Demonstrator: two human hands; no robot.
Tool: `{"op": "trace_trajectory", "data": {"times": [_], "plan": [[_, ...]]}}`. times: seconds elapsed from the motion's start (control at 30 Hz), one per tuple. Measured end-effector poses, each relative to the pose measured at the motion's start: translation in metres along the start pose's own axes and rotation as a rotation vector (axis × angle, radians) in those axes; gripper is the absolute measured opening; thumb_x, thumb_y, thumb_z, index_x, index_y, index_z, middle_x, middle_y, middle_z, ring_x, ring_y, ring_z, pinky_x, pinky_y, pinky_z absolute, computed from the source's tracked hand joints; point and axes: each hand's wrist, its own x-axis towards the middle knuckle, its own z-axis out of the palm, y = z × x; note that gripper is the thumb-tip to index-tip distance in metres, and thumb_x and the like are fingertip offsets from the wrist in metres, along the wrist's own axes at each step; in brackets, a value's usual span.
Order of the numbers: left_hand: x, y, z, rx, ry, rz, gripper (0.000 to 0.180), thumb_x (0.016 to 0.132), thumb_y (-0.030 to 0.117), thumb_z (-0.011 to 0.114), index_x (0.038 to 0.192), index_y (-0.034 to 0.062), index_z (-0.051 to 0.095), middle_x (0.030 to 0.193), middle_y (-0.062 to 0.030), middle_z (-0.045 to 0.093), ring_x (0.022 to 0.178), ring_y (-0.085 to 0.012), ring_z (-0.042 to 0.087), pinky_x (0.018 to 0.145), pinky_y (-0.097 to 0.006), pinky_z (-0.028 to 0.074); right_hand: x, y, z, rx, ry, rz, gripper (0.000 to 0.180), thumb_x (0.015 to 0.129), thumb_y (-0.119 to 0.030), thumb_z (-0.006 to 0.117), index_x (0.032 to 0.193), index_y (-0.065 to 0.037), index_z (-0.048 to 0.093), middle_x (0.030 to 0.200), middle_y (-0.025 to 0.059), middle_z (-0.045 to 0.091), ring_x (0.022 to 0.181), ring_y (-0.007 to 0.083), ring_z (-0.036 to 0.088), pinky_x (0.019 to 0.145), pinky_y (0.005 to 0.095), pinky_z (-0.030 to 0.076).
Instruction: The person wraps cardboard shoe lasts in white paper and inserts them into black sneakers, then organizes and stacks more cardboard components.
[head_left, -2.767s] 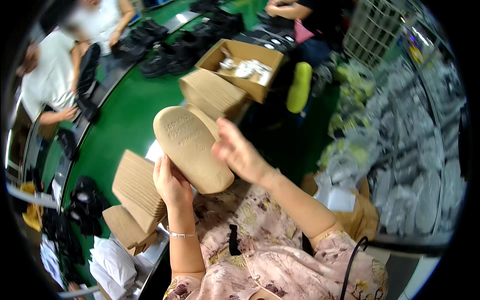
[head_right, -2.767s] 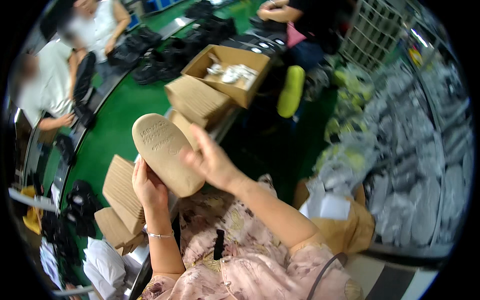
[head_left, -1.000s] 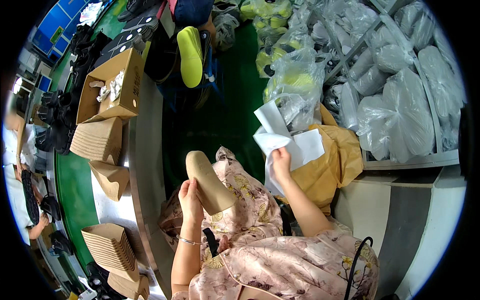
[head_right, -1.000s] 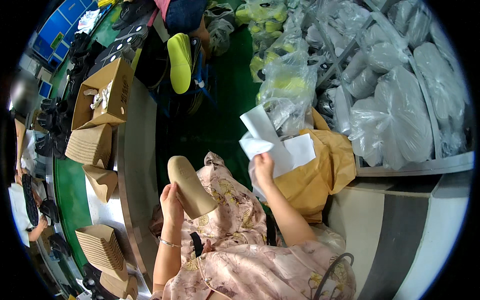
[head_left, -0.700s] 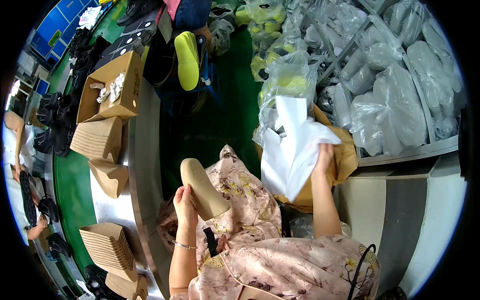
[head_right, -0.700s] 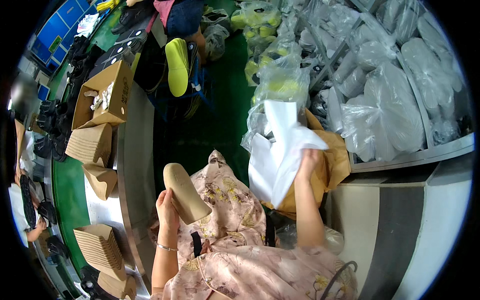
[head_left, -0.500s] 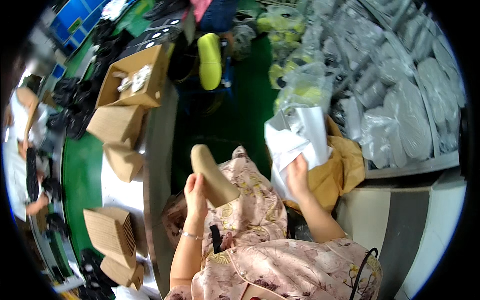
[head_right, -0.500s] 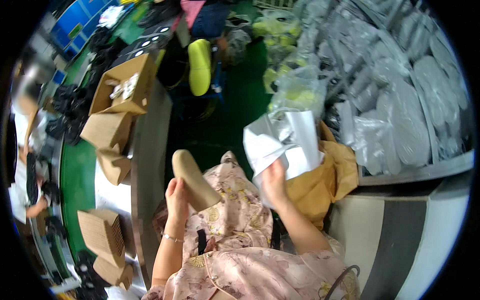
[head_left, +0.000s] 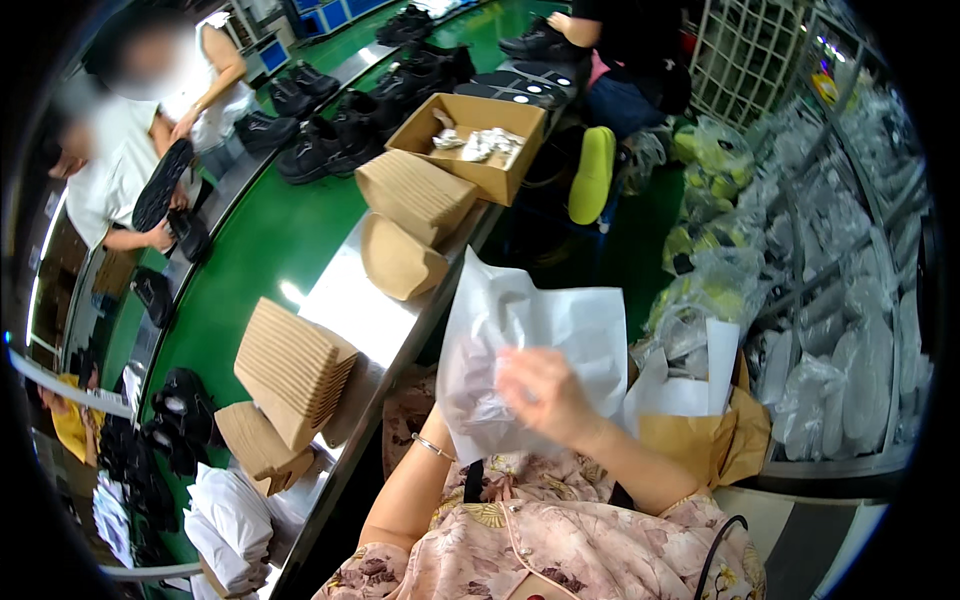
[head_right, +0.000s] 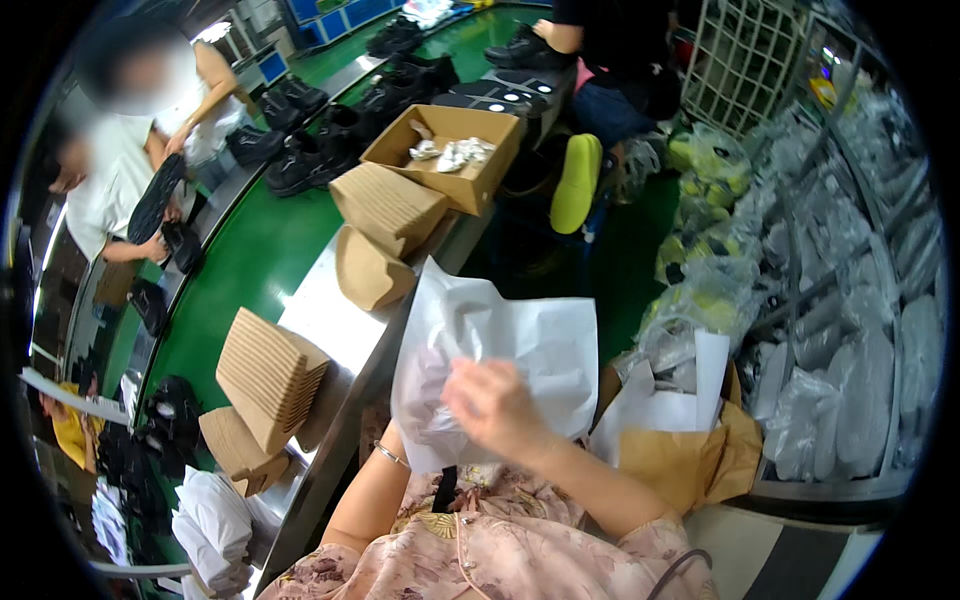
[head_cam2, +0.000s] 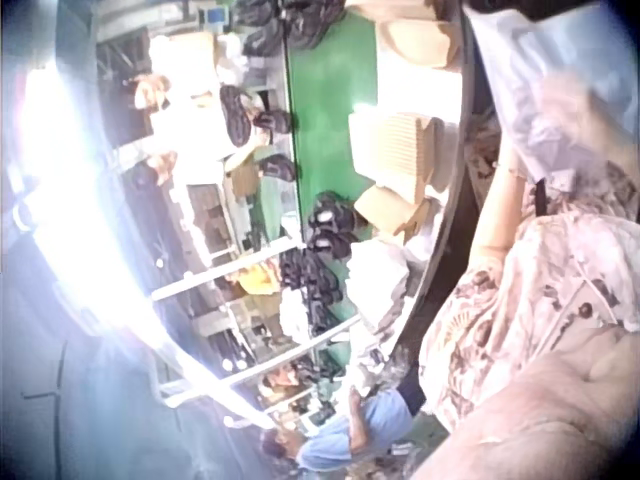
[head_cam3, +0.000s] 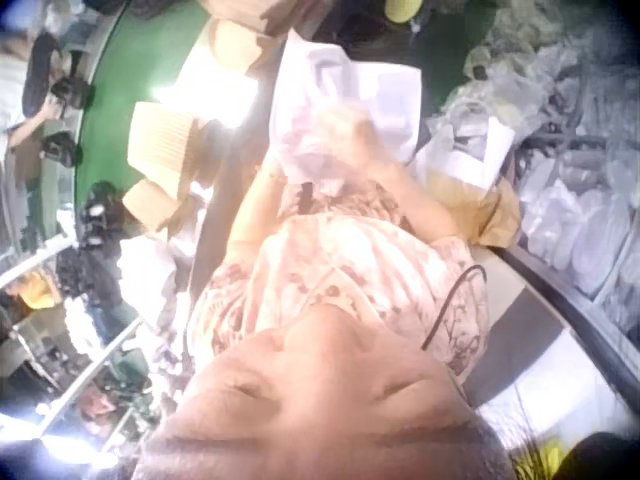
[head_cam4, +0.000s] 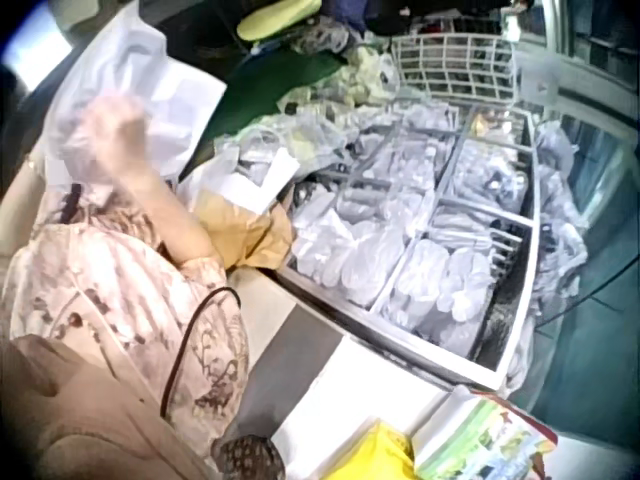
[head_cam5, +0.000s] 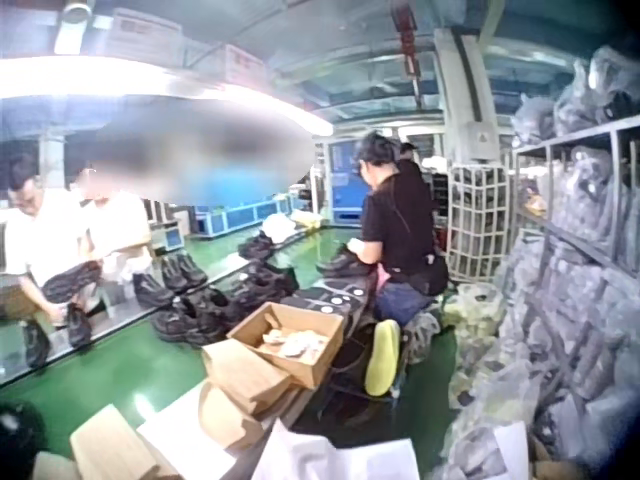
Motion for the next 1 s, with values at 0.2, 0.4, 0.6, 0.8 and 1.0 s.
{"op": "trace_trajectory", "data": {"times": [0.2,0.4,0.6,0.8,1.0], "plan": [[-0.023,0.054,0.041,-0.234,0.108,-0.015,0.044,0.092,0.022,0.045,0.132,0.0048,0.039,0.122,-0.0072,0.050,0.108,-0.0151,0.052,0.083,-0.027,0.047,0.053,0.029,0.023,-0.178,0.062,0.072,0.073,0.088,-0.042,0.052,0.142,-0.006,0.018,0.141,0.0300,0.020,0.125,0.0452,0.033,0.101,0.0446,0.032],[-0.022,0.031,-0.001,-0.483,0.068,0.124,0.041,0.092,0.019,0.047,0.128,0.0003,0.043,0.116,-0.0092,0.056,0.098,-0.0179,0.059,0.078,-0.028,0.051,0.062,-0.008,0.034,-0.250,0.025,-0.022,0.078,0.085,-0.047,0.053,0.143,-0.009,0.017,0.139,0.0321,0.023,0.123,0.0459,0.035,0.098,0.0458,0.036],[-0.045,0.058,0.010,-0.631,0.156,0.071,0.032,0.088,0.015,0.052,0.115,-0.0026,0.052,0.101,-0.0116,0.061,0.080,-0.0213,0.063,0.066,-0.032,0.056,0.080,-0.021,0.012,0.068,-0.300,0.165,0.117,0.064,-0.049,0.074,0.144,-0.011,-0.002,0.143,0.0243,0.020,0.131,0.0394,0.028,0.105,0.0413,0.030],[-0.046,0.062,-0.005,-0.572,0.052,0.061,0.031,0.084,0.011,0.056,0.113,-0.0019,0.055,0.100,-0.0103,0.063,0.079,-0.0180,0.064,0.068,-0.030,0.054,0.085,-0.027,0.004,0.226,-0.392,0.174,0.126,0.058,-0.029,0.082,0.144,-0.010,-0.008,0.146,0.0209,0.016,0.134,0.0308,0.025,0.108,0.0357,0.024],[-0.047,0.089,-0.011,-0.311,-0.005,0.132,0.031,0.088,0.016,0.053,0.112,-0.0023,0.056,0.101,-0.0100,0.062,0.088,-0.0168,0.061,0.080,-0.029,0.049,0.084,-0.034,0.012,0.532,-0.225,0.133,0.120,0.060,-0.016,0.079,0.144,-0.010,-0.006,0.143,0.0191,0.024,0.132,0.0292,0.028,0.107,0.0351,0.025]]}}
